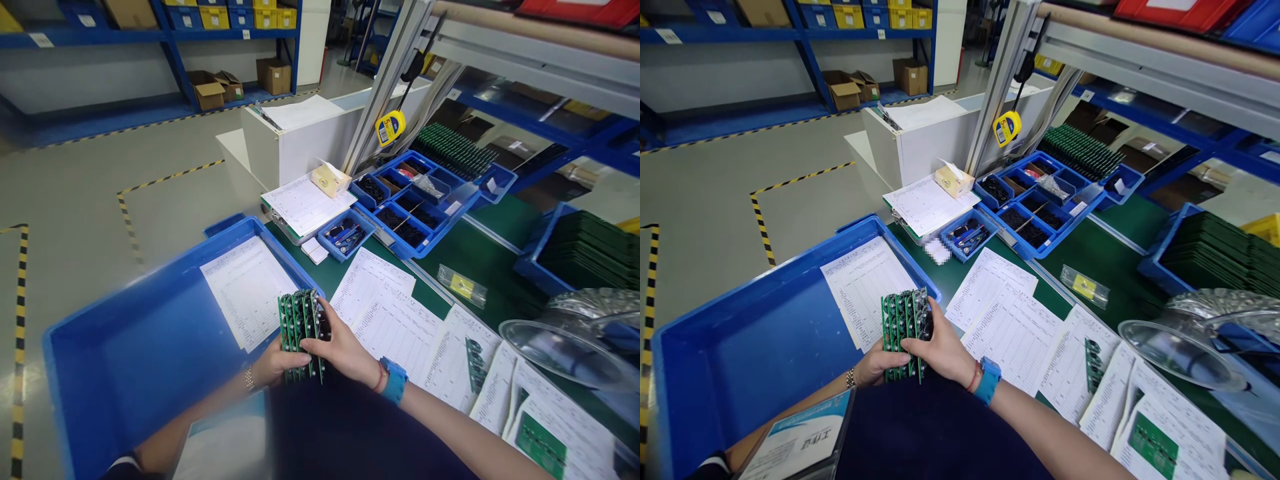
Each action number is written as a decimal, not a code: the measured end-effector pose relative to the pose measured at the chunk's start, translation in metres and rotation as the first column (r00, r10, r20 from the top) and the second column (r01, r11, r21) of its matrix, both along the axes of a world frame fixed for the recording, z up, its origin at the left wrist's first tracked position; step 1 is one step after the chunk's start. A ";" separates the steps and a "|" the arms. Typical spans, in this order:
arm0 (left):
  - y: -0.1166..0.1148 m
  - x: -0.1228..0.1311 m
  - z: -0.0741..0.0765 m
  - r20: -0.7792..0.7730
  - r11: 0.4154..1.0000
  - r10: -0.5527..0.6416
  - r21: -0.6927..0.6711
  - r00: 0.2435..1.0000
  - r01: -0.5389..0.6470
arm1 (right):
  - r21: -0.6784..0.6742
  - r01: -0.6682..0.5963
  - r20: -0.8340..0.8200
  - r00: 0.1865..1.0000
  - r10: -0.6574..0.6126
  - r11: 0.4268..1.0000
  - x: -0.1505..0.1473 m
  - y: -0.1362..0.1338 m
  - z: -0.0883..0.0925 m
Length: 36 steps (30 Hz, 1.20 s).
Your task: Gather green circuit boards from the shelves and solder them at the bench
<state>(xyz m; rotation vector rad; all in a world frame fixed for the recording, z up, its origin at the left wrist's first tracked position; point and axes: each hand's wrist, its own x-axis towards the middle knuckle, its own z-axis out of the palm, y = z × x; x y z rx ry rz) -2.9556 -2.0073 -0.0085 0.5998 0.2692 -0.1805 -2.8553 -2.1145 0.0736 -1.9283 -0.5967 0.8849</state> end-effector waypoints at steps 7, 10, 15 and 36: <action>0.000 0.001 0.001 0.000 1.000 0.002 -0.013 1.000 -0.002 | -0.010 0.000 0.000 1.000 0.000 1.000 0.001 0.000 0.000; 0.000 0.001 0.002 -0.004 1.000 0.000 -0.020 1.000 0.000 | -0.007 -0.005 -0.006 1.000 0.004 1.000 0.001 0.000 -0.001; 0.000 0.000 0.002 -0.002 1.000 0.009 -0.029 1.000 -0.009 | 0.031 -0.043 -0.042 0.998 0.045 0.999 0.002 -0.002 -0.001; -0.003 0.001 0.014 0.018 0.999 0.034 -0.004 0.999 -0.034 | -0.041 0.007 0.014 1.000 -0.007 0.999 -0.004 0.000 0.000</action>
